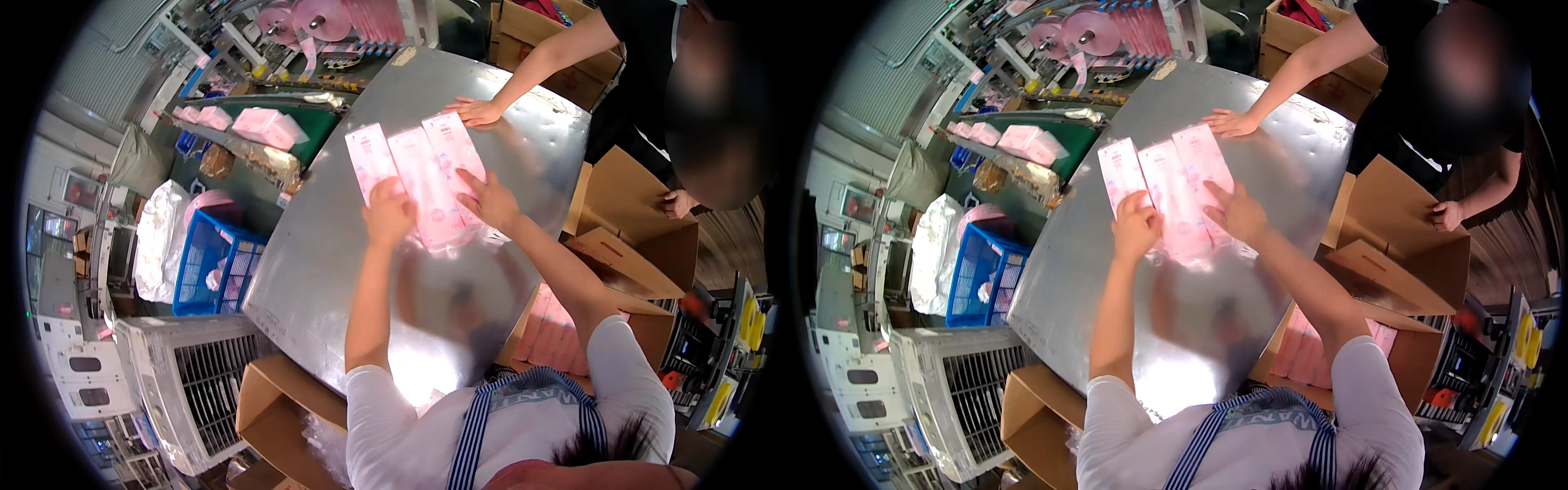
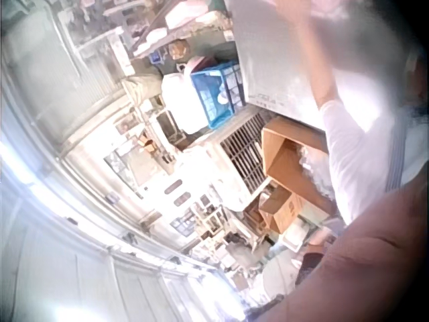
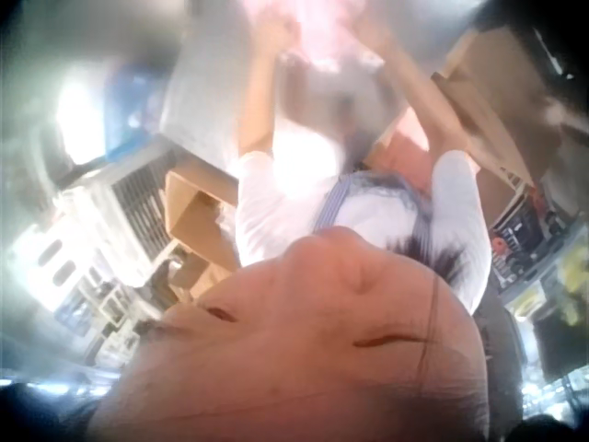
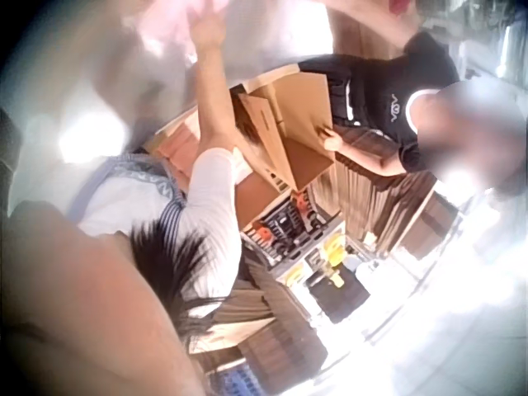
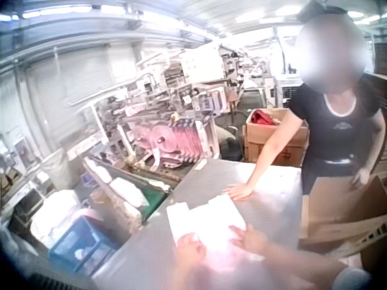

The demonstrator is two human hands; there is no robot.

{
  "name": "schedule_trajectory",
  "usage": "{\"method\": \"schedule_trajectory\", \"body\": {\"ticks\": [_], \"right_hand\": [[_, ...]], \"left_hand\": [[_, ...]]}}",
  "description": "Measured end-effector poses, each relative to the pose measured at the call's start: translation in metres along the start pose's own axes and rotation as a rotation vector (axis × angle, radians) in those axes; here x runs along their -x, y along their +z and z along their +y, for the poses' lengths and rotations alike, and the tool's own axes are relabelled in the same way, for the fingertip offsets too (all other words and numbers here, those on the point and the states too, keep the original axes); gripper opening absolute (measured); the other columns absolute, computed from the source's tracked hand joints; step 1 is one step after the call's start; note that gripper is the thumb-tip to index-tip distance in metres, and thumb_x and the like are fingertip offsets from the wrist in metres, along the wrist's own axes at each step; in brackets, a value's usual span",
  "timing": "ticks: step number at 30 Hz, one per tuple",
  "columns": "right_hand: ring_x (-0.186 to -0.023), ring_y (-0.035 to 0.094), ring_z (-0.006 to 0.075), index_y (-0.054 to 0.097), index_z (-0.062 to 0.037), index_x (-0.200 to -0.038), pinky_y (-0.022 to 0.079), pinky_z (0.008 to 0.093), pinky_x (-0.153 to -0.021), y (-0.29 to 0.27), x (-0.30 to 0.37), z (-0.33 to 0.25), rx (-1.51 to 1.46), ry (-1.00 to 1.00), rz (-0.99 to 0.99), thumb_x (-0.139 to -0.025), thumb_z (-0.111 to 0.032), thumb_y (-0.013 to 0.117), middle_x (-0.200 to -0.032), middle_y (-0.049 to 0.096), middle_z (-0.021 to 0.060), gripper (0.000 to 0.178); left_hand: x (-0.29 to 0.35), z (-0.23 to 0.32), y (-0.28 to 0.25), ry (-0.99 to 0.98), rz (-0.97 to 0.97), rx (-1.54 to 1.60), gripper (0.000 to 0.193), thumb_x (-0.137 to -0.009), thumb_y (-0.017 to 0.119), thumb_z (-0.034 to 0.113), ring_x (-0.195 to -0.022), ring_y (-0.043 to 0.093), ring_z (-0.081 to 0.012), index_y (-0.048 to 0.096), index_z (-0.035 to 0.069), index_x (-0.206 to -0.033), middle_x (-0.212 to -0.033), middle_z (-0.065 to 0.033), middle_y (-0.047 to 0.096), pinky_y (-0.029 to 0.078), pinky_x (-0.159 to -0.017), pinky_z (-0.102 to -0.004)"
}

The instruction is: The person packs pink rectangular packages into cardboard boxes on a metal workbench. They arrange the items in rows, place bubble wrap inside the boxes, and close the flaps. Another person is visible working nearby.

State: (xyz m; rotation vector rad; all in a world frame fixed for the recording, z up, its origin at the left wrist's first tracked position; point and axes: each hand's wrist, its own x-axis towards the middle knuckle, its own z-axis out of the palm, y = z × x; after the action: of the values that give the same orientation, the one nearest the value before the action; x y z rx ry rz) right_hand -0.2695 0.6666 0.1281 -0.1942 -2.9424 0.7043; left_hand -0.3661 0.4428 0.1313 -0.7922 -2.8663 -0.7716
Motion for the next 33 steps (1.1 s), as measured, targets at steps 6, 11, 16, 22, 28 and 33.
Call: {"method": "schedule_trajectory", "body": {"ticks": [6,11,16,22,28,33], "right_hand": [[-0.100,0.052,0.0427,0.043,-0.0216,-0.133,0.047,0.0457,-0.083,0.002,0.100,-0.053,-0.008,-0.112,-0.073,-0.082,-0.044,0.060,-0.119,0.042,0.0272,0.059],[-0.107,0.048,0.0426,0.045,-0.0182,-0.131,0.044,0.0458,-0.086,0.003,0.180,-0.085,-0.120,-0.274,-0.159,-0.077,-0.039,0.065,-0.124,0.040,0.0264,0.062],[-0.104,0.050,0.0427,0.041,-0.0138,-0.133,0.045,0.0456,-0.086,0.025,0.211,-0.104,-0.251,-0.448,-0.283,-0.074,-0.040,0.067,-0.127,0.039,0.0259,0.070],[-0.107,0.051,0.0408,0.035,-0.0053,-0.136,0.044,0.0455,-0.089,0.028,0.171,-0.131,-0.204,-0.338,-0.675,-0.077,-0.040,0.065,-0.127,0.043,0.0251,0.075],[-0.113,0.047,0.0345,0.044,-0.0045,-0.129,0.035,0.0454,-0.096,0.069,0.017,-0.124,-0.076,-0.776,-0.148,-0.078,-0.030,0.065,-0.123,0.051,0.0174,0.062],[-0.112,0.050,0.0369,0.045,-0.0024,-0.128,0.038,0.0479,-0.095,0.083,-0.162,-0.086,0.510,-0.981,0.344,-0.078,-0.047,0.065,-0.124,0.050,0.0226,0.070]], "left_hand": [[0.136,0.021,-0.036,-0.098,0.128,0.042,0.022,-0.069,0.072,0.026,-0.115,0.042,-0.0286,0.063,0.008,-0.061,-0.121,-0.0056,0.053,0.037,-0.086,-0.0518],[0.252,0.052,-0.052,-0.309,0.260,-0.050,0.024,-0.067,0.074,0.019,-0.106,0.047,-0.0299,0.059,0.003,-0.056,-0.112,-0.0077,0.058,0.039,-0.087,-0.0401],[0.340,0.072,-0.065,-0.610,0.301,-0.134,0.024,-0.068,0.074,0.020,-0.104,0.047,-0.0318,0.060,0.002,-0.074,-0.117,-0.0117,0.054,0.037,-0.088,-0.0423],[0.331,0.068,-0.100,-0.584,0.244,-0.307,0.061,-0.068,0.074,0.041,-0.121,0.039,-0.0353,0.053,0.006,-0.113,-0.133,-0.0140,0.041,0.025,-0.098,-0.0572],[0.292,0.008,-0.078,-0.398,0.064,-0.202,0.073,-0.073,0.060,0.058,-0.138,0.019,-0.0303,0.042,0.024,-0.136,-0.148,-0.0094,0.025,0.012,-0.104,-0.0647],[0.295,0.005,-0.065,-0.426,0.159,-0.105,0.068,-0.072,0.060,0.057,-0.137,0.022,-0.0280,0.048,0.025,-0.131,-0.147,-0.0087,0.028,0.011,-0.104,-0.0639]]}}
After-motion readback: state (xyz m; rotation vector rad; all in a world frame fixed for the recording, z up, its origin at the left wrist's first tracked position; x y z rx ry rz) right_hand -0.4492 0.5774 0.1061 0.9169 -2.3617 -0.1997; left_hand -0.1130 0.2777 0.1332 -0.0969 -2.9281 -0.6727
